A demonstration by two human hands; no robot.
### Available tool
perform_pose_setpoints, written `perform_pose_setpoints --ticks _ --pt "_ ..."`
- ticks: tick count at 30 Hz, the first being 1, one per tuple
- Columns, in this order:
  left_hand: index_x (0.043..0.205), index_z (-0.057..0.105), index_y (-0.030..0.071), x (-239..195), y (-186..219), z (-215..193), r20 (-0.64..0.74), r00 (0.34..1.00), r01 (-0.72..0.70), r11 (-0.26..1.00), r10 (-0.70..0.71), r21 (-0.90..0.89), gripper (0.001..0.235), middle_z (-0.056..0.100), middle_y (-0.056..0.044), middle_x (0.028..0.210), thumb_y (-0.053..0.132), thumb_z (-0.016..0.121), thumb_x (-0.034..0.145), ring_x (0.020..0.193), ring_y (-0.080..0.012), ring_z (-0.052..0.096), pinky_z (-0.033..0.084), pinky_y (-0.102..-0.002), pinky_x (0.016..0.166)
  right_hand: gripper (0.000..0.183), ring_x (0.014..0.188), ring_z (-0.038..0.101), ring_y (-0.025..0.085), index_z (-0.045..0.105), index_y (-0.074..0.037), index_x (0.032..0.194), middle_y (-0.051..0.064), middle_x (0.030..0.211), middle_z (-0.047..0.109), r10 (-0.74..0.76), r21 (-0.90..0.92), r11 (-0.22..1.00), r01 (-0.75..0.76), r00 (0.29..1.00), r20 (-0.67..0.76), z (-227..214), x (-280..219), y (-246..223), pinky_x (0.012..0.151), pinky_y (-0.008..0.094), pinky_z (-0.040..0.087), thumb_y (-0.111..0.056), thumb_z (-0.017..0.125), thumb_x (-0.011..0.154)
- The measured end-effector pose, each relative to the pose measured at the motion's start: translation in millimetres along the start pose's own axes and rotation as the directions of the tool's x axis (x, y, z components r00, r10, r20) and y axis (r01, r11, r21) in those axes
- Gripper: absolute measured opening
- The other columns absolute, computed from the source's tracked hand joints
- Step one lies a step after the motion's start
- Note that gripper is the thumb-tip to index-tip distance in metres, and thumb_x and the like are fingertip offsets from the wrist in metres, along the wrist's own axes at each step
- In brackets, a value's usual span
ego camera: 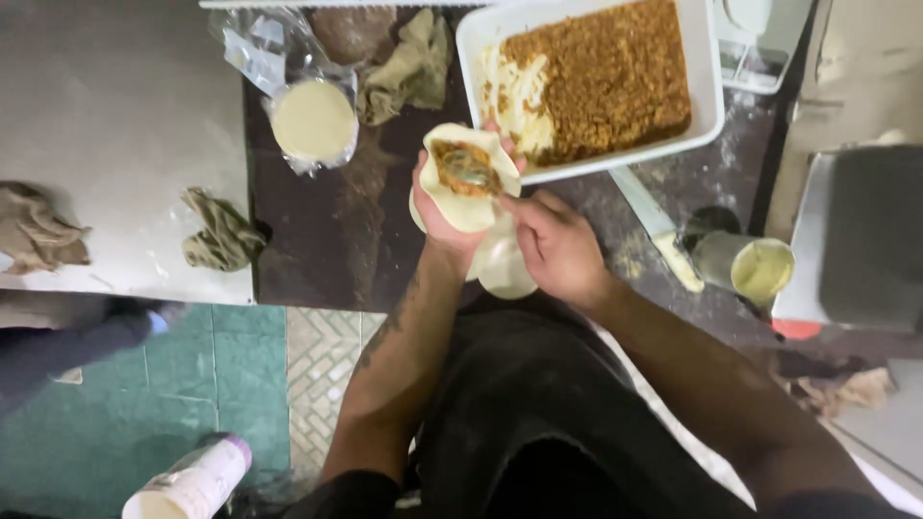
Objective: Filling and sealing dough to prepare empanadas in a commercial kitchen environment.
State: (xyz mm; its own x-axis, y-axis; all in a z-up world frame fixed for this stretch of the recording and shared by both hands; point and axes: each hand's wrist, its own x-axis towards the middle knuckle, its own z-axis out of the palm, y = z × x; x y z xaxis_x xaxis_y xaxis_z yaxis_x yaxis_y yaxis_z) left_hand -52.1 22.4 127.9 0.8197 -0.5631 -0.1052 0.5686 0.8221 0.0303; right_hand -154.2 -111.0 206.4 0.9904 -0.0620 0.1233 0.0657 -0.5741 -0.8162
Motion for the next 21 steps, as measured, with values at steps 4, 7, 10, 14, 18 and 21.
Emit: perform_pose_setpoints --ticks 4,7,10,14,18,21 --pt "0.144 0.057 0.007 -1.1 4.3 -4.5 0.013 0.998 0.053 0.997 -0.053 0.049 0.063 0.056 -0.019 0.146 0.056 0.044 0.107 0.135 -0.0436 0.056 0.043 -0.064 0.118 0.038 0.084 0.067 0.036 0.067 -0.01 0.129 0.015 0.102 0.066 -0.011 -0.136 0.991 0.015 1.0 0.027 -4.6 14.6 -1.0 0.072 0.044 0.056 -0.002 0.061 0.093" --pt "0.141 0.059 0.009 -6.9 10.5 -20.3 -0.017 0.999 0.046 0.997 -0.045 0.069 0.059 0.058 -0.02 0.144 0.055 0.045 0.106 0.134 -0.044 0.057 0.043 -0.064 0.117 0.039 0.084 0.069 0.035 0.068 -0.012 0.129 0.016 0.1 0.068 0.011 -0.16 0.987 -0.006 0.999 0.031 -6.3 13.4 18.8 0.072 0.043 0.056 -0.003 0.06 0.093" --pt "0.14 0.059 0.009 -18.6 26.2 -24.3 -0.081 0.996 0.04 0.998 -0.035 0.058 0.059 0.059 -0.019 0.143 0.055 0.047 0.106 0.132 -0.0432 0.058 0.044 -0.062 0.116 0.031 0.095 0.071 0.034 0.066 -0.013 0.131 0.015 0.108 0.07 0.035 -0.103 0.994 -0.042 0.997 -0.072 -13.6 25.0 51.3 0.081 0.041 0.058 -0.006 0.055 0.103" --pt "0.138 0.06 0.012 -39.3 46.0 -37.2 -0.184 0.983 0.043 0.996 -0.028 0.079 0.057 0.06 -0.017 0.142 0.055 0.048 0.103 0.129 -0.043 0.059 0.045 -0.062 0.115 0.022 0.09 0.072 0.035 0.07 -0.012 0.12 0.016 0.101 0.073 0.312 -0.323 0.907 -0.272 0.947 0.079 1.3 61.9 148.9 0.078 0.045 0.056 -0.018 0.056 0.104" --pt "0.138 0.06 0.012 -50.2 53.6 -38.6 -0.213 0.977 0.02 0.993 0.006 0.119 0.056 0.06 -0.017 0.139 0.055 0.049 0.103 0.126 -0.0427 0.059 0.046 -0.062 0.111 0.023 0.085 0.069 0.039 0.071 -0.014 0.115 0.017 0.097 0.073 0.265 -0.53 0.837 -0.14 0.95 0.168 49.2 107.7 224.2 0.073 0.05 0.054 -0.022 0.056 0.1" --pt "0.138 0.059 0.012 -59.1 58.4 -32.0 -0.228 0.974 0.009 0.992 0.019 0.122 0.056 0.059 -0.017 0.137 0.055 0.048 0.104 0.125 -0.0417 0.059 0.046 -0.061 0.111 0.02 0.087 0.071 0.033 0.07 -0.013 0.11 0.015 0.101 0.072 0.493 -0.59 0.751 -0.297 0.847 0.201 69.5 129.3 237.9 0.073 0.049 0.056 -0.017 0.052 0.103"
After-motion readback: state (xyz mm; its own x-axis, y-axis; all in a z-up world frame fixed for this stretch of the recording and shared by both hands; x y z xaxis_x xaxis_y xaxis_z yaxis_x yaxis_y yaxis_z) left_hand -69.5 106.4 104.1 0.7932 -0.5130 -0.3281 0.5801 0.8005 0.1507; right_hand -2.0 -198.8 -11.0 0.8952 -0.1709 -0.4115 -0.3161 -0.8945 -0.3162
